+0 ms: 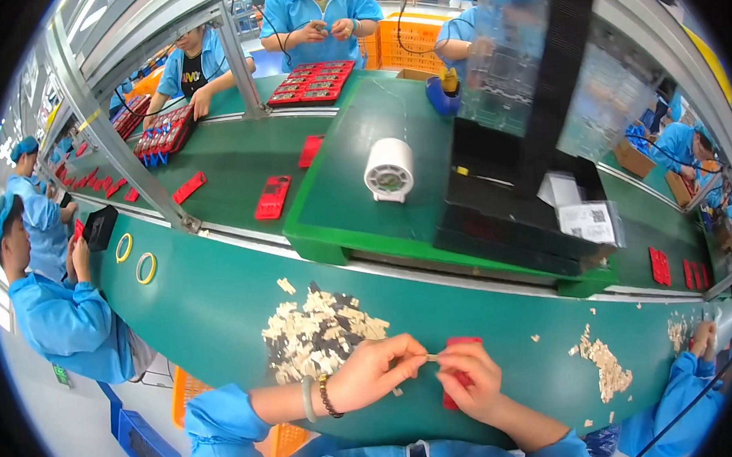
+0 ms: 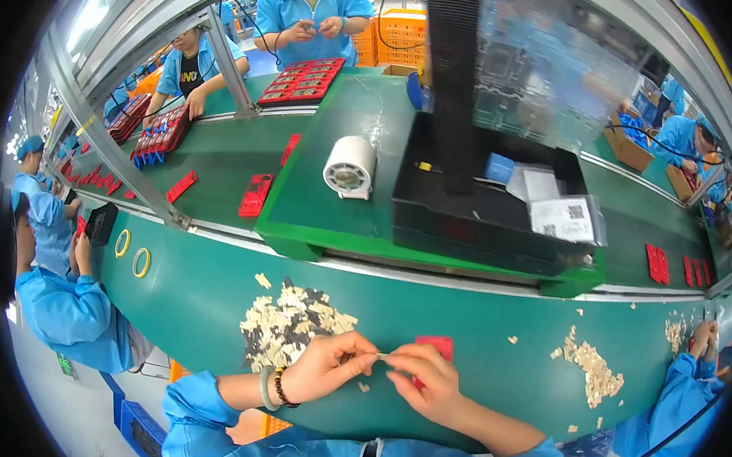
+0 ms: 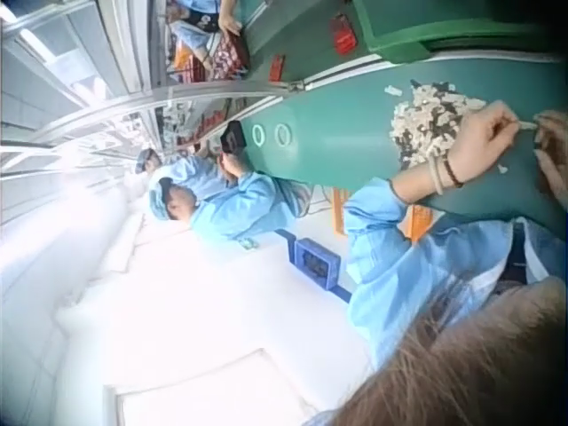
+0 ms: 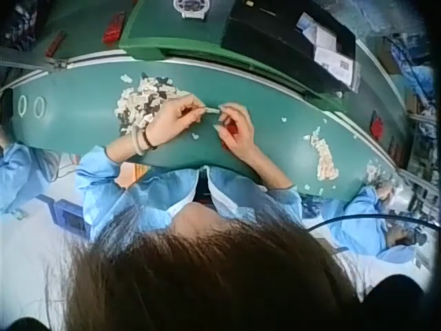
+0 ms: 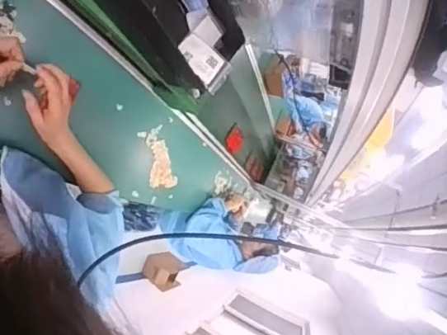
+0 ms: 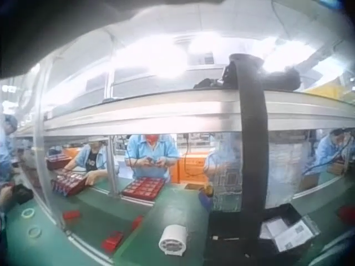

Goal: The person sorts small electronic components by hand and inserts them into red plastic housings on an assembly line.

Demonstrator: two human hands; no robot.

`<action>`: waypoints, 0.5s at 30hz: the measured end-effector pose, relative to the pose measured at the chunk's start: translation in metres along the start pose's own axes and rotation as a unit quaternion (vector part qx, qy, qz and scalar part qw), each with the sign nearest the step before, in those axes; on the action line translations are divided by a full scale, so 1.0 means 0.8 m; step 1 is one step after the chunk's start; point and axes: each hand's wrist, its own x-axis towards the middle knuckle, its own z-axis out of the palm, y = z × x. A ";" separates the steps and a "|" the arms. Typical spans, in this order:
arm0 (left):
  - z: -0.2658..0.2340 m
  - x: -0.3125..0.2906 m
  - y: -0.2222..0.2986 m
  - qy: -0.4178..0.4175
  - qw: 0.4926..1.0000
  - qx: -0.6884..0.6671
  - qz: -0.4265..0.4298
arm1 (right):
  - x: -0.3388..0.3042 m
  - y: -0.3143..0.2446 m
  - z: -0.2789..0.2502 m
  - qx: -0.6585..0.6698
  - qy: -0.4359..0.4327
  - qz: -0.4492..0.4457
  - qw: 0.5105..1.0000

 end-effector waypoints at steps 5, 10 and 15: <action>0.049 -0.005 0.007 0.010 0.999 -0.033 0.017 | -0.002 -0.019 -0.027 -0.116 -0.027 -0.117 0.986; 0.058 0.022 -0.016 -0.011 0.978 -0.209 -0.019 | 0.013 0.004 -0.040 -0.195 0.009 -0.176 0.965; 0.059 0.028 -0.030 0.013 0.966 -0.258 0.022 | 0.023 0.000 -0.033 -0.205 0.019 -0.170 0.964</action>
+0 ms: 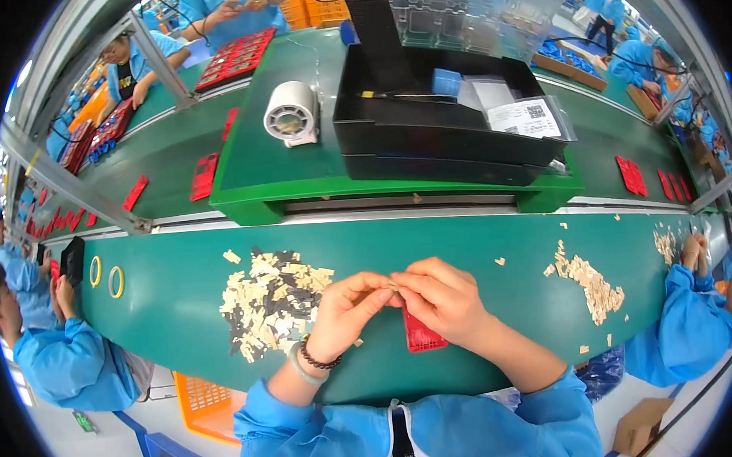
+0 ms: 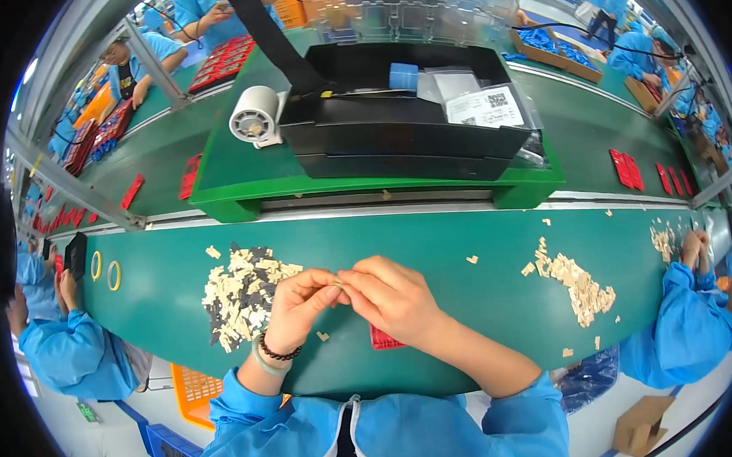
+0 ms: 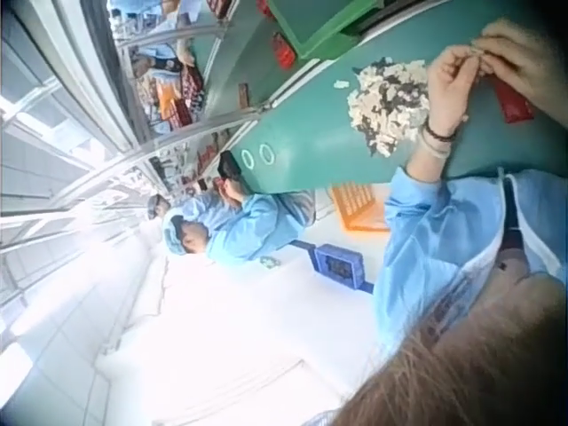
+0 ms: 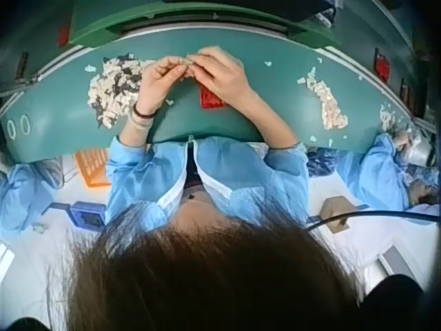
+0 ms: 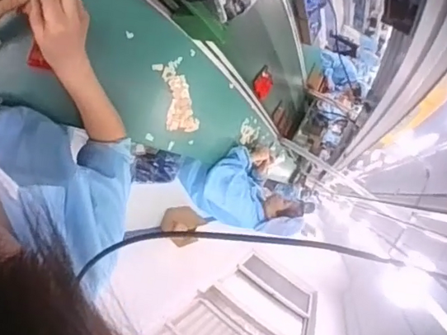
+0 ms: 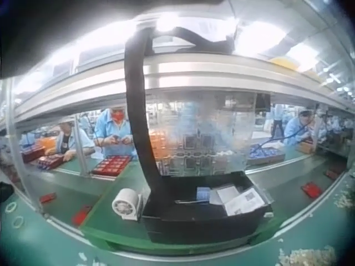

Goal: The person sorts small electronic components by hand and inserts them into red plastic housings on an assembly line.

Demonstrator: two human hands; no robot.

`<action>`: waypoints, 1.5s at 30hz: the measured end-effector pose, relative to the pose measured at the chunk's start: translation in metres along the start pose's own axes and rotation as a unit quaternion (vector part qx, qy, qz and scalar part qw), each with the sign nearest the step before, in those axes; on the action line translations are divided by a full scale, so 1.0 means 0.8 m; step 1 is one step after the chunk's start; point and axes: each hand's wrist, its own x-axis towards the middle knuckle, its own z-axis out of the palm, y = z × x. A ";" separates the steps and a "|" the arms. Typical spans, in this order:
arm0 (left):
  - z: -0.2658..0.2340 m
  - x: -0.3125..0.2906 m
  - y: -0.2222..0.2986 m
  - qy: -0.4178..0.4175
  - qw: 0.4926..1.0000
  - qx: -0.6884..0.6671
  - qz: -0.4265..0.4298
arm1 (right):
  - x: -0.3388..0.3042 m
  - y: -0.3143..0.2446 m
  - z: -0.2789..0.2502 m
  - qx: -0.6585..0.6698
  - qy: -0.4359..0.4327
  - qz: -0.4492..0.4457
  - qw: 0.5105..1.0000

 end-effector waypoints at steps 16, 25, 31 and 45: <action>-0.014 -0.002 -0.006 -0.073 0.819 0.418 0.386 | -0.046 0.070 -0.072 -0.179 -0.120 0.255 0.943; -0.029 0.010 -0.019 -0.014 0.710 0.549 0.441 | 0.026 0.023 -0.010 0.172 -0.285 0.228 0.915; -0.021 0.008 -0.018 0.004 0.654 0.596 0.466 | 0.020 0.019 -0.015 0.099 -0.315 0.155 0.931; -0.008 0.007 -0.002 0.046 0.715 0.621 0.319 | -0.073 0.047 -0.071 -0.096 -0.246 0.166 0.950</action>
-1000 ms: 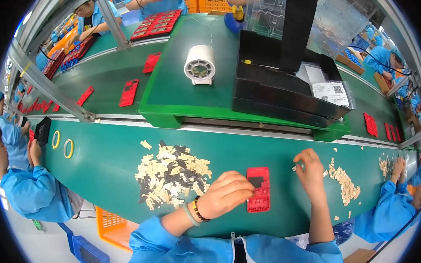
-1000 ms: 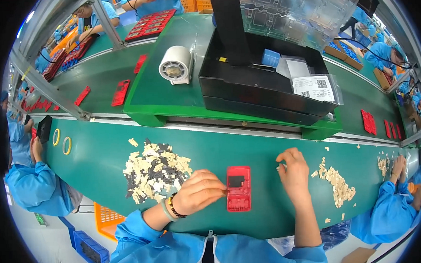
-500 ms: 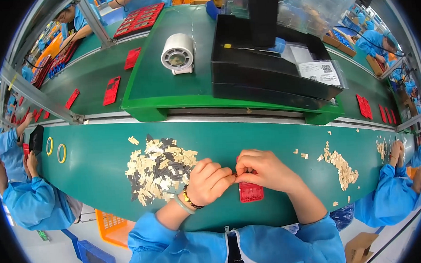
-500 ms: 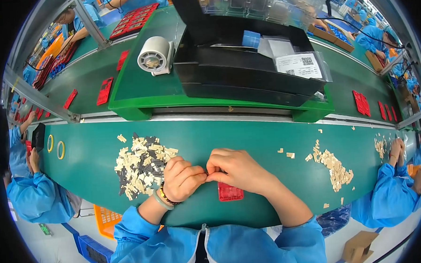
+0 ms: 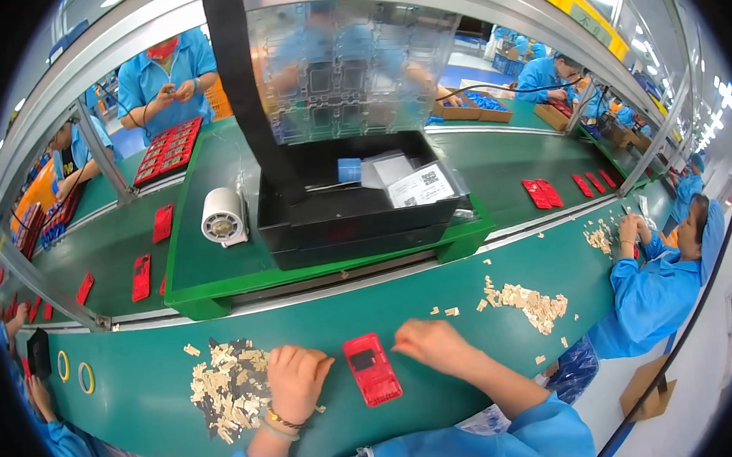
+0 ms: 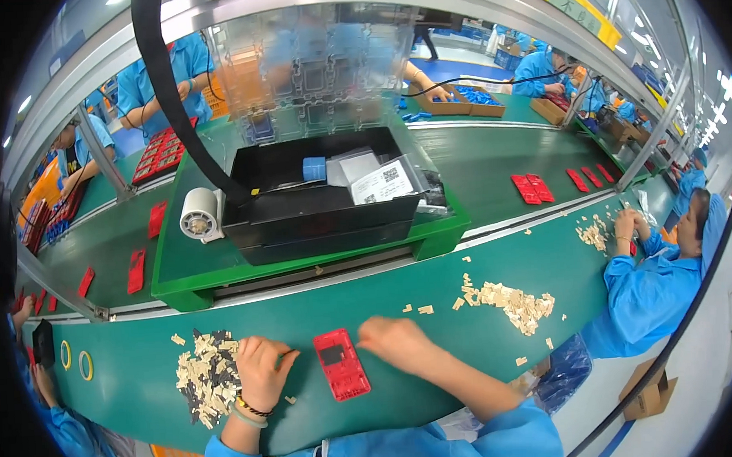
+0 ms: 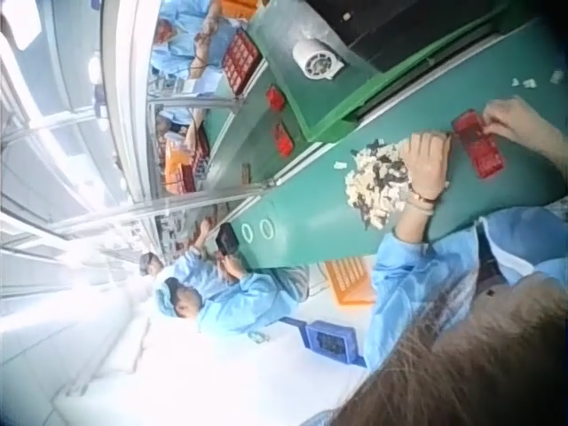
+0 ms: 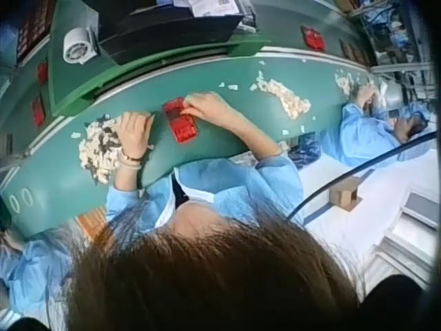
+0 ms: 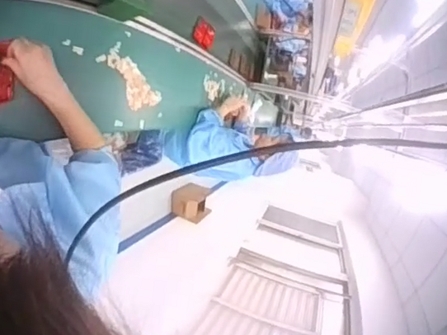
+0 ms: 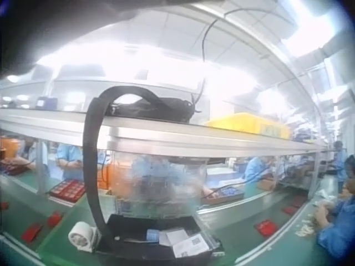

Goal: The person sorts small electronic components by hand and inserts them into red plastic housings on an assembly line.

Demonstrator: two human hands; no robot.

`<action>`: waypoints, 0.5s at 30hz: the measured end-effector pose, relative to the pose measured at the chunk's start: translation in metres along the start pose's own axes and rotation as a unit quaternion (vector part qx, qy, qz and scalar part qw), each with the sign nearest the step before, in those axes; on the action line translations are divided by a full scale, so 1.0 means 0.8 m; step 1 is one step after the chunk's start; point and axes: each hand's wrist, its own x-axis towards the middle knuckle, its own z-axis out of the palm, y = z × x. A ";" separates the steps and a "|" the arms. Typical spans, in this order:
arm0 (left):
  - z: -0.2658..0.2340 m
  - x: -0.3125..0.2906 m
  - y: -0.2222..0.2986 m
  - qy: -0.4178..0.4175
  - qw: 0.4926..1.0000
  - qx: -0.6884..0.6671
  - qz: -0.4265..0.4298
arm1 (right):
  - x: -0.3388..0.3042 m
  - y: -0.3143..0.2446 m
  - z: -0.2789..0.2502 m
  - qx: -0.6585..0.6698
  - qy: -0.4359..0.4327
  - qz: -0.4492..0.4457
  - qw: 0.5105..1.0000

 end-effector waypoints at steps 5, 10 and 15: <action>0.013 -0.001 0.016 -0.110 0.989 -0.093 -0.017 | -0.005 -0.027 0.006 -0.102 0.124 -0.011 0.987; 0.009 -0.017 0.014 -0.129 0.974 -0.172 -0.073 | 0.033 -0.063 0.044 -0.126 0.188 -0.169 0.959; 0.009 -0.008 0.008 -0.037 0.956 -0.209 -0.203 | 0.060 -0.039 0.037 -0.097 0.164 -0.168 0.967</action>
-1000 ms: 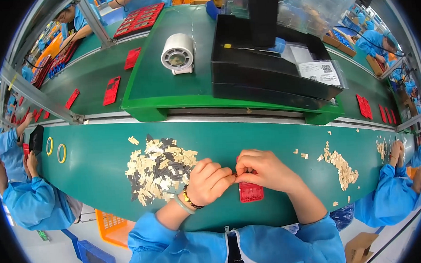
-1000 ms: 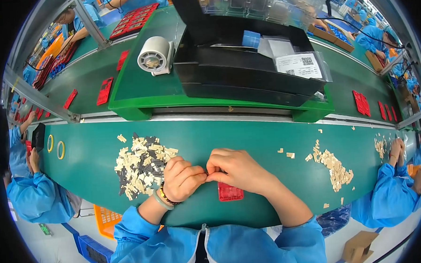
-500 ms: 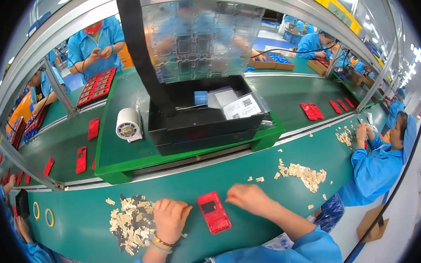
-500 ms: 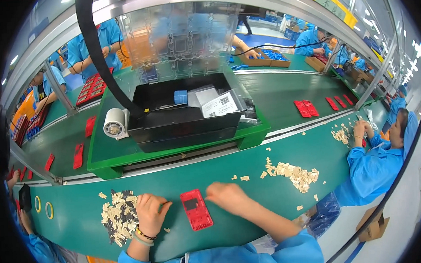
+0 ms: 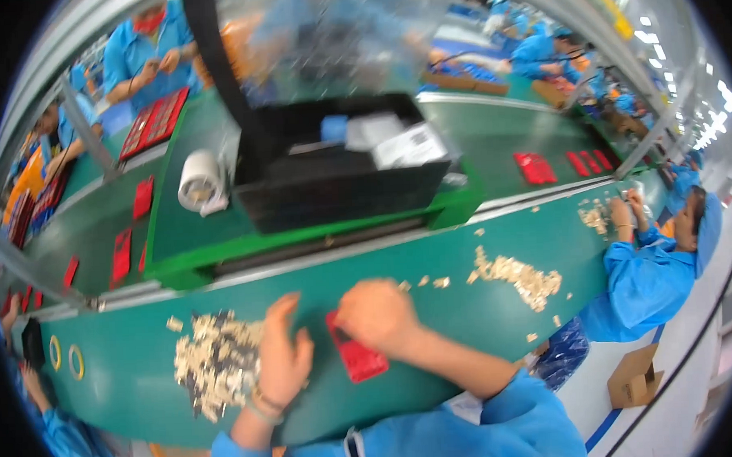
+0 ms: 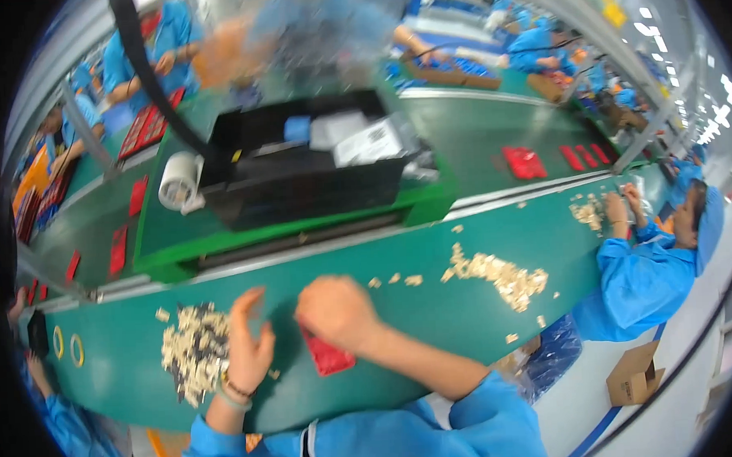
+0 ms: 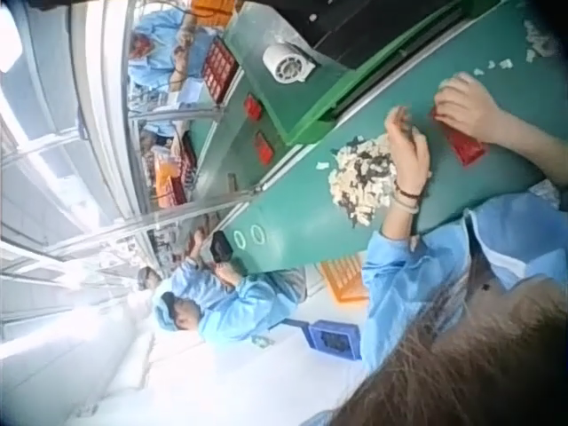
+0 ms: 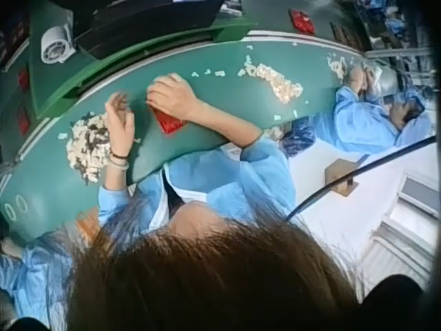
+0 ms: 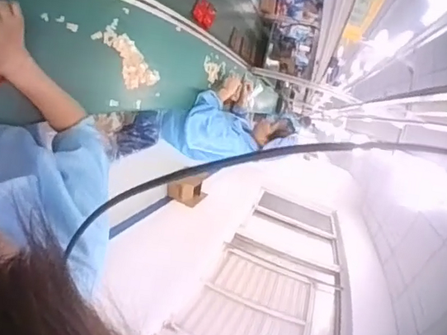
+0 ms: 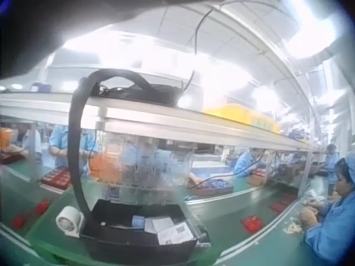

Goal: The person sorts small electronic components by hand and inserts them into red plastic housings on an assembly line.

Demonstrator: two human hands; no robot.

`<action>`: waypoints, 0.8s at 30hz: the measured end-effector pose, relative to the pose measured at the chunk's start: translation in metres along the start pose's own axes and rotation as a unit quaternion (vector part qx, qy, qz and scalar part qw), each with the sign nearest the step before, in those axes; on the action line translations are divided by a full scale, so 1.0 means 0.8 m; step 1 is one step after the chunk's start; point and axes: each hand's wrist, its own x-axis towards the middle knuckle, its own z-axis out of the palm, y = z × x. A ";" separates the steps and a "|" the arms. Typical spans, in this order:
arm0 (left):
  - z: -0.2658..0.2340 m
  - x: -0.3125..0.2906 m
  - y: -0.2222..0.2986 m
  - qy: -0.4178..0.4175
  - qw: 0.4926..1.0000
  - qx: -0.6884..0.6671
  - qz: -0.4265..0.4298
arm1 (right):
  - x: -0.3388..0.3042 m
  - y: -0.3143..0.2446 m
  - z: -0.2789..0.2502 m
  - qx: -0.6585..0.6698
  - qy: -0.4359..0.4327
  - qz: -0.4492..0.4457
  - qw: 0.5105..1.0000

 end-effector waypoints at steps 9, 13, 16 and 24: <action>0.064 -0.031 -0.013 -0.181 0.932 0.244 0.197 | -0.044 0.040 0.007 0.393 0.094 0.411 0.817; 0.065 -0.034 -0.015 -0.169 0.930 0.258 0.198 | -0.031 0.039 0.013 0.442 0.014 0.426 0.789; 0.066 -0.036 -0.015 -0.158 0.932 0.256 0.203 | -0.024 0.046 0.018 0.460 -0.047 0.453 0.762; 0.068 -0.035 -0.013 -0.148 0.935 0.258 0.193 | -0.028 0.054 0.031 0.396 -0.105 0.451 0.793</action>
